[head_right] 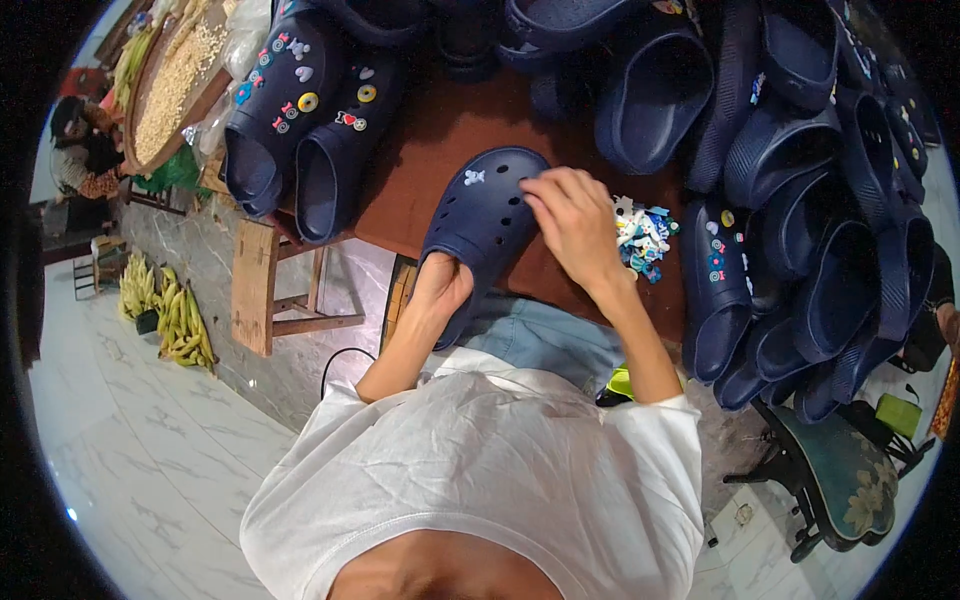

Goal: Attaching decorative charms to the holes of blue clogs.

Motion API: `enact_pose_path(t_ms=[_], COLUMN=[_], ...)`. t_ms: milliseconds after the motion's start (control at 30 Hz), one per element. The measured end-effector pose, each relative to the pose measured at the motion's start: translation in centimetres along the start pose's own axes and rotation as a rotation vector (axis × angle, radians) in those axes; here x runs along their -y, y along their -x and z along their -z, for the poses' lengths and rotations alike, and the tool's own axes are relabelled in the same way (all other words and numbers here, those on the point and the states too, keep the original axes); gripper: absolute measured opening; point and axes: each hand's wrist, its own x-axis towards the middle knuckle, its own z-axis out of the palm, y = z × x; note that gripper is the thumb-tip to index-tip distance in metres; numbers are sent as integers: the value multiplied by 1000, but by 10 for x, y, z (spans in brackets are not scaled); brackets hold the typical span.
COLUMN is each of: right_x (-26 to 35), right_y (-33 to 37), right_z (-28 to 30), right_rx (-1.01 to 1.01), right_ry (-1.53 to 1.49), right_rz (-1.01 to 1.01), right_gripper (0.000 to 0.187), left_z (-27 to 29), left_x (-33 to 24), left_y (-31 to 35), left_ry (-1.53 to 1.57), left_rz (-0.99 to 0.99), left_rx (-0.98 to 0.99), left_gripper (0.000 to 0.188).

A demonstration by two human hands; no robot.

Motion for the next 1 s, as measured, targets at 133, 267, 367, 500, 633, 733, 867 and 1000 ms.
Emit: enact_pose_path(t_ms=[133, 267, 367, 500, 633, 733, 867, 1000], right_x=[9, 14, 14, 10, 8, 10, 6, 5], right_y=[-36, -45, -45, -46, -47, -46, -44, -11], right_z=[-34, -56, -61, -63, -67, -69, -60, -38], right_rx=[18, 118, 131, 91, 73, 31, -5, -121], right_ry=[-29, 55, 11, -35, -138, -193, -355, -403], right_rz=[74, 50, 21, -4, -38, -50, -8, -119], right_gripper=[23, 27, 24, 21, 18, 17, 16, 17], left_z=[-41, -45, -42, -37, -38, -38, -19, 3], left_x=[-2, -6, -8, -3, -2, -7, 2, -2], left_y=[-9, -8, -11, -14, -16, -16, -35, -44], left_ry=[128, 203, 183, 231, 247, 257, 272, -146], left_rz=[40, 79, 92, 113, 130, 120, 89, -78], left_rx=[-34, -3, -26, 45, 44, 39, 152, 203], left_gripper=[39, 40, 42, 42, 42, 42, 42, 42])
